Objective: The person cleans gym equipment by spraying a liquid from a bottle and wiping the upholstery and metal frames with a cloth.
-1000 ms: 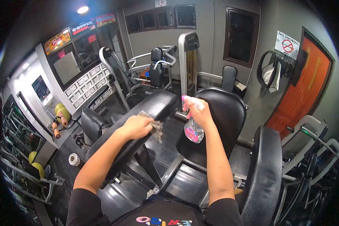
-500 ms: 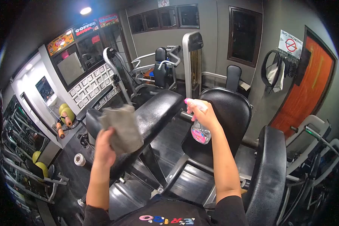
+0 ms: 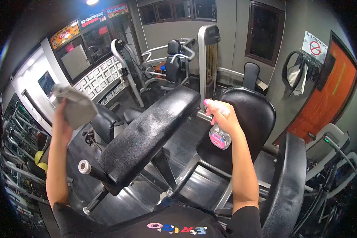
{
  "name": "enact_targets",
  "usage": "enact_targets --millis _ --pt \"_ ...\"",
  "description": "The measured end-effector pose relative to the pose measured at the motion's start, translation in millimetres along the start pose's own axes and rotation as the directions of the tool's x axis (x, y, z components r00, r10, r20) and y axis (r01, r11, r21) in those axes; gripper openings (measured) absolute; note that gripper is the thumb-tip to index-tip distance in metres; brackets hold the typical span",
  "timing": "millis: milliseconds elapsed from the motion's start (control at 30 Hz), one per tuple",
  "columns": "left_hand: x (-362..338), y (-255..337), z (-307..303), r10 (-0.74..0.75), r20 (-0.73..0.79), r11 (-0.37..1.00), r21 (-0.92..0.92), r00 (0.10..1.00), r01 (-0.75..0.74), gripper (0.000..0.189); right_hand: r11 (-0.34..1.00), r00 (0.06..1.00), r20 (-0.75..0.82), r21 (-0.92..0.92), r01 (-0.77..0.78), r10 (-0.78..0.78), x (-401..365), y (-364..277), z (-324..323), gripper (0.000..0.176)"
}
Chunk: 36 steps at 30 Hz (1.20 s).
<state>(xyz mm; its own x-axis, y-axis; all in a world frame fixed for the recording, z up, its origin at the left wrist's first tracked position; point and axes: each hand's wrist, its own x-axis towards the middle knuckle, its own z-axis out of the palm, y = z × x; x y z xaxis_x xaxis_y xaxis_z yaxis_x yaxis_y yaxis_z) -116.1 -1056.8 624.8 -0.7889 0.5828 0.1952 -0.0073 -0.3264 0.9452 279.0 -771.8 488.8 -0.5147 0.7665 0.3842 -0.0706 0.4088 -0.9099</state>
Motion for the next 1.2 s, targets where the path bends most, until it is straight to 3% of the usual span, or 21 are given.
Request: enact_targets --millis 67,133,200,267,333,367,433,467,600,633,667,733,800,867,933,967,1000,1067,1100,1200 --pt "33 -35 5 -0.072 -0.018 0.991 0.11 0.997 0.074 0.039 1.0 1.0 0.008 0.022 0.005 -0.005 -3 2 1 0.035" --pt "54 -65 15 -0.056 0.114 0.997 0.06 0.992 0.049 0.035 0.998 0.998 0.053 0.034 -0.043 0.041 -8 5 3 0.033" --pt "71 -91 24 -0.093 0.22 0.995 0.042 0.971 0.085 0.034 0.993 0.982 0.16 -0.084 -0.088 0.101 -16 -3 10 0.027" --pt "83 -115 38 -0.132 0.261 0.991 0.027 0.956 0.13 0.037 0.987 0.97 0.185 -0.06 -0.151 0.159 -24 -11 31 0.025" --pt "75 -120 62 -0.149 0.294 0.986 0.114 0.944 0.12 0.041 0.991 0.956 0.282 -0.123 -0.048 0.081 -23 -22 47 0.03" --pt "73 -125 74 -0.15 0.327 0.986 0.117 0.933 0.118 0.041 0.989 0.952 0.284 -0.129 -0.078 0.113 -21 -23 55 0.029" --pt "77 -142 87 -0.019 0.499 0.979 0.184 0.867 -0.084 0.038 0.984 0.948 0.278 -0.136 -0.118 0.153 -14 -24 70 0.028" --pt "76 -147 96 0.071 0.567 0.953 0.205 0.821 -0.225 0.037 0.982 0.944 0.313 -0.183 -0.046 0.103 -10 -24 77 0.028" --pt "75 -168 118 -0.037 0.672 0.967 0.211 0.74 -0.143 0.029 0.931 0.905 0.419 -0.352 0.094 0.067 3 -47 93 0.027" --pt "79 -173 119 0.07 0.68 0.882 0.3 0.73 -0.364 0.027 0.915 0.892 0.413 -0.402 -0.003 0.184 5 -45 89 0.031" --pt "79 -178 117 0.093 0.693 0.828 0.345 0.715 -0.442 0.026 0.912 0.894 0.406 -0.41 -0.004 0.187 4 -46 84 0.031" --pt "73 -166 123 0.049 0.724 0.789 0.394 0.689 -0.471 0.026 0.953 0.933 0.235 -0.203 -0.226 0.271 -3 -48 70 0.027" --pt "75 -164 131 0.118 0.733 0.788 0.341 0.67 -0.513 0.027 0.954 0.945 0.142 -0.107 -0.281 0.294 -5 -43 42 0.022" --pt "78 -168 137 0.179 0.737 0.78 0.297 0.652 -0.551 0.027 0.951 0.955 0.026 -0.1 -0.292 0.296 -9 -28 20 0.023" --pt "82 -172 144 0.102 0.783 0.655 0.411 0.613 -0.634 0.03 0.927 0.937 -0.052 -0.142 -0.348 0.344 -10 -9 4 0.025" --pt "85 -186 150 0.304 0.87 0.62 0.128 0.388 -0.774 0.034 0.932 0.941 -0.009 -0.13 -0.338 0.339 -12 -3 -2 0.026" --pt "77 -182 154 0.104 0.955 0.764 0.102 0.277 -0.637 0.041 0.931 0.939 -0.006 -0.129 -0.342 0.344 -11 -2 -2 0.026" --pt "69 -204 140 0.075 0.984 0.605 0.083 0.16 -0.792 0.046 0.946 0.949 -0.051 -0.078 -0.315 0.311 -10 0 1 0.027" --pt "76 -198 138 -0.084 0.99 0.647 0.14 0.113 -0.75 0.053 0.946 0.948 -0.058 -0.072 -0.316 0.313 -10 0 2 0.027" --pt "68 -188 127 -0.103 0.993 0.609 0.112 0.062 -0.785 0.056 0.952 0.956 -0.043 -0.086 -0.293 0.291 -11 0 1 0.029"
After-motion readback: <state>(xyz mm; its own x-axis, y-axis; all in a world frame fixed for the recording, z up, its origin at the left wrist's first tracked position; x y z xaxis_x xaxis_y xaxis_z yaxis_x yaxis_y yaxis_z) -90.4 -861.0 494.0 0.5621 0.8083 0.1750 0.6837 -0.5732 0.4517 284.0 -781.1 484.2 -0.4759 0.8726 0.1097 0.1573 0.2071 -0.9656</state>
